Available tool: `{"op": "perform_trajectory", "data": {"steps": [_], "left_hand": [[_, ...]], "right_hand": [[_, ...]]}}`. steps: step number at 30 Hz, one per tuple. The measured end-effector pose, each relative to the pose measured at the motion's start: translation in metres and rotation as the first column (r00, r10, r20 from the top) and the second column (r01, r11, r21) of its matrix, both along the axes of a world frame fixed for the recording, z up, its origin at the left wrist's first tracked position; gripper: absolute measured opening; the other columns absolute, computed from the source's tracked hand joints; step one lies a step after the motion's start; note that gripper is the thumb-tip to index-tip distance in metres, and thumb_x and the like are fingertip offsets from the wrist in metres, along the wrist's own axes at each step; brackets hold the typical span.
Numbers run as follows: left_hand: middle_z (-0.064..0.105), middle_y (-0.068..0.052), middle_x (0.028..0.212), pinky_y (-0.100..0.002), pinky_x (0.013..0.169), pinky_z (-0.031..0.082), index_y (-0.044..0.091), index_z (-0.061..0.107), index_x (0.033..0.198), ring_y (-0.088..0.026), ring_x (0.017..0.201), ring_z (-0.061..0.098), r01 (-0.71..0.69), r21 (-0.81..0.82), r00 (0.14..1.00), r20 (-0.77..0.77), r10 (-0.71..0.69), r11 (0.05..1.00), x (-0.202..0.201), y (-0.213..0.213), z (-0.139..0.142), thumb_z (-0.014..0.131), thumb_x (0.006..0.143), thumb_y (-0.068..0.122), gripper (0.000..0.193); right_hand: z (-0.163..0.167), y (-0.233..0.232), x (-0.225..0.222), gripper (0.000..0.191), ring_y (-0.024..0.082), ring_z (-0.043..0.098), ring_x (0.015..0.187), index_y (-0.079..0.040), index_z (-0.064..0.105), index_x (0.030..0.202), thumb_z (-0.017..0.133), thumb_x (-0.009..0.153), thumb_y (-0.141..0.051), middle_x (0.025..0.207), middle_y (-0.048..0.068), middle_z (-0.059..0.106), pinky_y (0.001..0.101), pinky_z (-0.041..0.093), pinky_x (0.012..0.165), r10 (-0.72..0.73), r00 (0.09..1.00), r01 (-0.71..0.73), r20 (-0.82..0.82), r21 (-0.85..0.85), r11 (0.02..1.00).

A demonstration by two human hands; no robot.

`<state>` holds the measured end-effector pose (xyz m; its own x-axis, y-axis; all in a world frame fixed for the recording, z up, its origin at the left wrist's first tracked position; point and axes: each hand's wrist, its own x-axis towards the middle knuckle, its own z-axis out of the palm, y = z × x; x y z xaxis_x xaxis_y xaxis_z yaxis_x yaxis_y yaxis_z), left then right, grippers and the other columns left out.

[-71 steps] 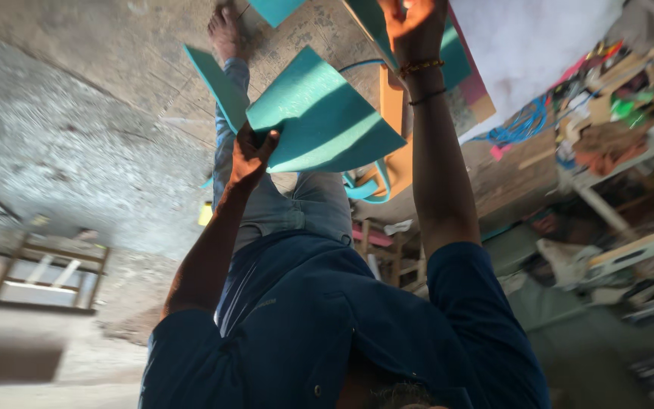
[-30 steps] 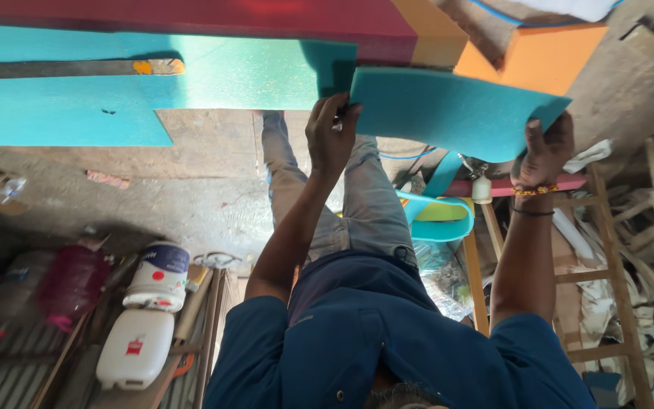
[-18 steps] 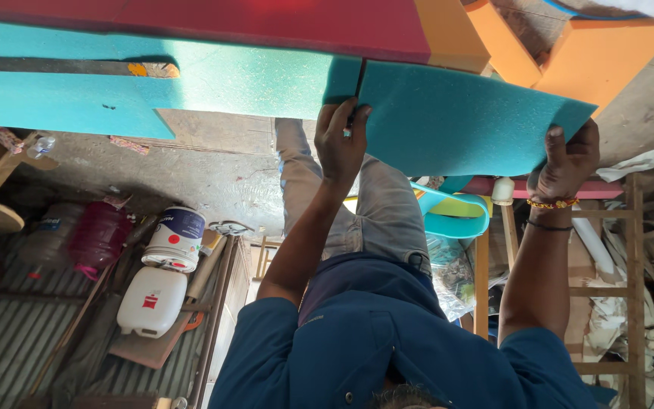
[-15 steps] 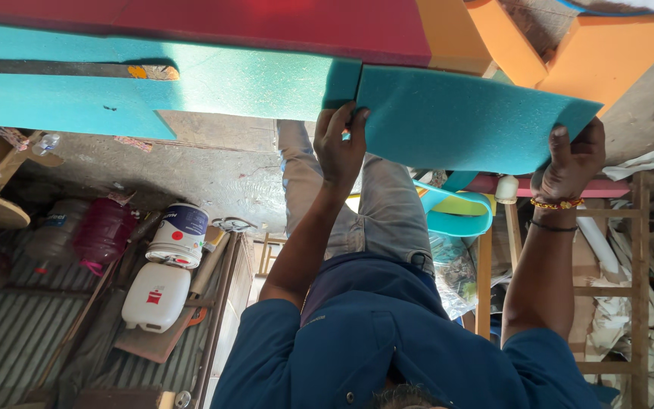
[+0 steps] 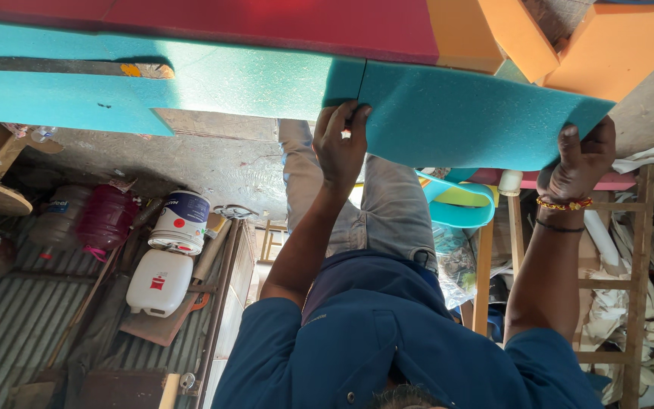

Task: The person aligns teal foam sheets on a large red board, presses them flat, and cuts the foam with a knife, trimming off excess pieces and setting scraps aside. At the end, the person picks up a spray gun with an air hose and sprays the board surface.

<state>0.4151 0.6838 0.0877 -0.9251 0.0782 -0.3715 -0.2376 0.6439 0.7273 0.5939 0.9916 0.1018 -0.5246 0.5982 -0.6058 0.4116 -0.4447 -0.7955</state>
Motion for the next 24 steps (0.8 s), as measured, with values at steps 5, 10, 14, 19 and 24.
{"op": "perform_trajectory", "data": {"steps": [5,10,14,19,24], "left_hand": [[0.067,-0.007,0.093,-0.03,0.066,0.054,0.001,0.071,0.104,-0.015,0.075,0.065,0.005,0.005,0.999,-0.046,-0.005,1.0,0.001,0.003,-0.003,0.077,0.095,0.007,0.012],[0.065,-0.007,0.095,-0.031,0.07,0.055,0.002,0.069,0.105,-0.017,0.081,0.066,0.012,-0.019,0.998,-0.066,-0.013,1.0,0.004,0.01,-0.006,0.073,0.099,0.006,0.008],[0.065,-0.006,0.093,-0.036,0.073,0.053,0.007,0.069,0.103,-0.019,0.082,0.065,0.108,-0.203,0.991,-0.055,-0.122,0.973,0.002,0.013,-0.006,0.075,0.098,0.016,0.012],[0.063,-0.008,0.107,-0.04,0.089,0.052,0.01,0.067,0.119,-0.025,0.103,0.063,0.256,-0.309,0.939,-0.147,-0.312,0.916,-0.015,0.006,-0.005,0.077,0.099,0.028,0.029],[0.058,-0.007,0.136,-0.05,0.11,0.029,0.017,0.067,0.134,-0.032,0.13,0.046,0.357,-0.342,0.856,-0.254,-0.451,0.869,-0.031,0.014,-0.017,0.074,0.101,0.04,0.041]], "right_hand": [[-0.007,0.003,0.004,0.048,0.015,0.064,0.11,-0.001,0.062,0.133,0.09,0.1,-0.023,0.123,0.004,0.069,0.0316,0.052,0.104,-0.02,1.0,0.02,-0.001,-0.001,1.0],[-0.008,0.008,0.012,0.04,0.013,0.059,0.1,-0.004,0.063,0.125,0.091,0.101,-0.02,0.113,0.003,0.067,0.0293,0.049,0.096,-0.048,0.999,0.048,-0.022,-0.006,0.999],[-0.004,0.012,0.018,0.042,0.013,0.06,0.101,-0.006,0.063,0.123,0.092,0.098,-0.021,0.109,0.001,0.066,0.028,0.048,0.093,-0.057,0.998,0.057,-0.026,-0.027,0.998],[-0.001,0.013,0.02,0.04,0.012,0.06,0.101,-0.006,0.064,0.124,0.091,0.097,-0.02,0.109,0.001,0.066,0.0264,0.048,0.093,-0.058,0.998,0.057,-0.038,-0.03,0.998],[-0.001,0.013,0.021,0.037,0.012,0.063,0.1,-0.003,0.067,0.125,0.089,0.099,-0.017,0.109,0.002,0.069,0.0266,0.051,0.096,-0.091,0.994,0.087,-0.052,-0.083,0.993]]}}
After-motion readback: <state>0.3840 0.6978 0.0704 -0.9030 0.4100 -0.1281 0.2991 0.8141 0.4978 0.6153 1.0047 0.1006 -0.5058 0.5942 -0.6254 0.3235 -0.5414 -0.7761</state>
